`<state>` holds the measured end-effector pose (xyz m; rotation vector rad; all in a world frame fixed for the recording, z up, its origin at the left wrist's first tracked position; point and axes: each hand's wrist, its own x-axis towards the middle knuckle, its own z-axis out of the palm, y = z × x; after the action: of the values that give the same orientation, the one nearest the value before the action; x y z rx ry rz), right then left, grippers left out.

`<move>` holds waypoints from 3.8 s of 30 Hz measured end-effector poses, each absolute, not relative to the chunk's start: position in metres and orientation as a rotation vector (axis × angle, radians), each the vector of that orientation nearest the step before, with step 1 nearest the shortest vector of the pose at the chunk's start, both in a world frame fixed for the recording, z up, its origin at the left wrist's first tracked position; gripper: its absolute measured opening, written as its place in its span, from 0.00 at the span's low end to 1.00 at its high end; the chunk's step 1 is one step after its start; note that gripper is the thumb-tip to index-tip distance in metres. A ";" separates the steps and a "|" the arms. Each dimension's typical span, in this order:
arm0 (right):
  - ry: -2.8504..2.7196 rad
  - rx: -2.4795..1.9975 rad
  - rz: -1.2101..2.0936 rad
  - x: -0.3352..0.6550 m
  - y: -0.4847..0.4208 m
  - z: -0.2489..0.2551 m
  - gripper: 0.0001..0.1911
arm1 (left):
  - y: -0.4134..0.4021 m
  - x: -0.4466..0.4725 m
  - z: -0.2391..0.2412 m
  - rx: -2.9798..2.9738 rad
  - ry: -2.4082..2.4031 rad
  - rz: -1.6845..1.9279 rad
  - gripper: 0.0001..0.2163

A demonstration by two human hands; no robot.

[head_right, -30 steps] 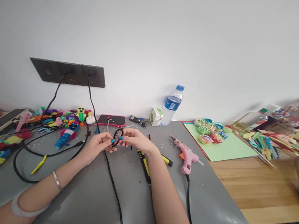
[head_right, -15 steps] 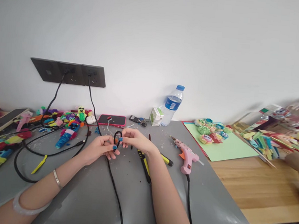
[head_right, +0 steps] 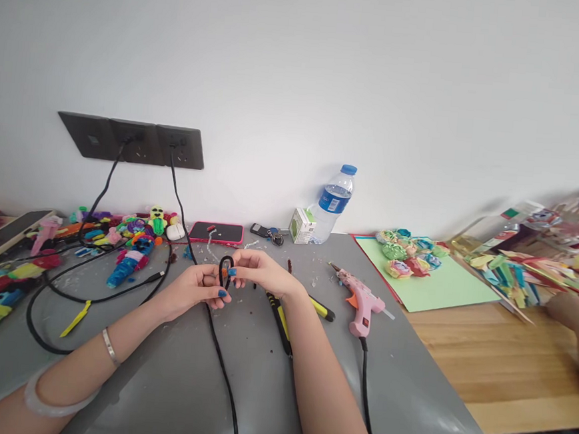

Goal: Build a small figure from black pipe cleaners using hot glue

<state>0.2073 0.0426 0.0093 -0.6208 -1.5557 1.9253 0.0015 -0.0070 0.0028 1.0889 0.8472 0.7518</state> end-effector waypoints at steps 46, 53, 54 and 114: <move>-1.420 -0.817 1.533 0.192 0.048 0.005 0.17 | -0.010 0.009 -0.002 1.581 1.151 0.987 0.04; -1.460 -0.817 1.452 0.190 0.048 0.004 0.18 | -0.009 0.006 -0.001 1.754 1.266 1.081 0.03; -1.464 -0.817 1.444 0.190 0.048 0.004 0.18 | -0.009 0.006 0.000 1.768 1.275 1.089 0.04; -1.301 -0.505 1.811 0.193 0.044 0.004 0.12 | -0.012 0.009 0.008 1.090 0.882 0.857 0.24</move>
<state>0.1926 0.0443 0.0043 -0.5049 -1.3009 1.8111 0.0087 -0.0115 0.0076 1.0897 0.8823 0.8570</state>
